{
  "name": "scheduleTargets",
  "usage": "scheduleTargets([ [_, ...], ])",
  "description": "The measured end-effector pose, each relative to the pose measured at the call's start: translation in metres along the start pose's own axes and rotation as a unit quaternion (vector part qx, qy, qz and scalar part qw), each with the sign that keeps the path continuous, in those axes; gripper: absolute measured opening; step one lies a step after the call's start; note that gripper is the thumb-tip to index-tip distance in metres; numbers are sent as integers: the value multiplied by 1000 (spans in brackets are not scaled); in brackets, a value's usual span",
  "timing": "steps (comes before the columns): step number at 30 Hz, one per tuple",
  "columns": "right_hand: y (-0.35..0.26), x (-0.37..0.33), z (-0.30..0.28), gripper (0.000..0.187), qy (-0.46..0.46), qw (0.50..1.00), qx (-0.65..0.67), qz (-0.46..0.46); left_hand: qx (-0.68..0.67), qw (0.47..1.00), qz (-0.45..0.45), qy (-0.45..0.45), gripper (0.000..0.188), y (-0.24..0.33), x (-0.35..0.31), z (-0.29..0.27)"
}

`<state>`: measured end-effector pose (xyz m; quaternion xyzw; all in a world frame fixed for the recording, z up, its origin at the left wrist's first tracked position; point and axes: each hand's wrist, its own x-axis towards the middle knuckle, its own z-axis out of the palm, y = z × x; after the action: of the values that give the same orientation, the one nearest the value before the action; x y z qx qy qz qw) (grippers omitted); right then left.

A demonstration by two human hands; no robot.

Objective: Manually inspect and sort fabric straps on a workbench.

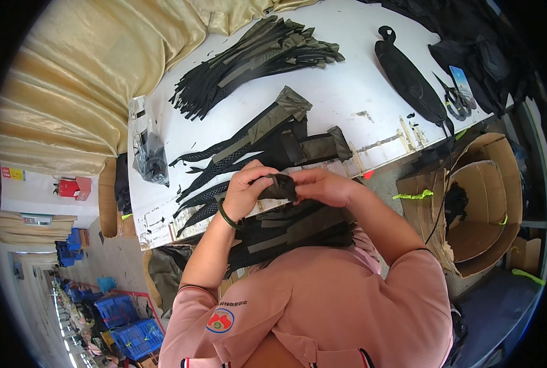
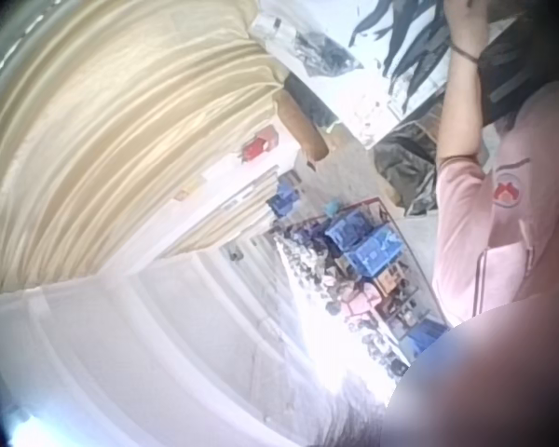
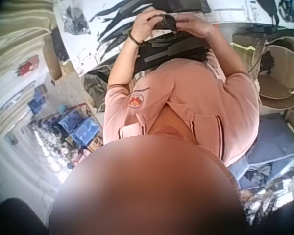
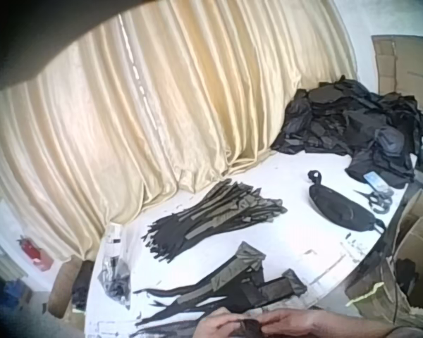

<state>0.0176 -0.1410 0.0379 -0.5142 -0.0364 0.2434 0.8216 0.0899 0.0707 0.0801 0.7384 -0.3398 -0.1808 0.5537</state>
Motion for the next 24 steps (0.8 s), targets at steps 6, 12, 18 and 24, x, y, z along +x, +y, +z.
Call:
scheduleTargets([
  [6,12,1,14,17,-74,964,252,-52,-13,1000,15,-23,21,5,2,-4],
  [12,6,-1,18,8,189,894,-359,-189,-48,995,-84,-13,13,12,1,9],
  [18,0,-4,-15,14,359,864,-320,-147,77,989,-128,11,31,-8,0,2],
  [24,-4,-6,10,23,211,921,-285,-162,-34,979,-199,20,39,-14,2,12],
])
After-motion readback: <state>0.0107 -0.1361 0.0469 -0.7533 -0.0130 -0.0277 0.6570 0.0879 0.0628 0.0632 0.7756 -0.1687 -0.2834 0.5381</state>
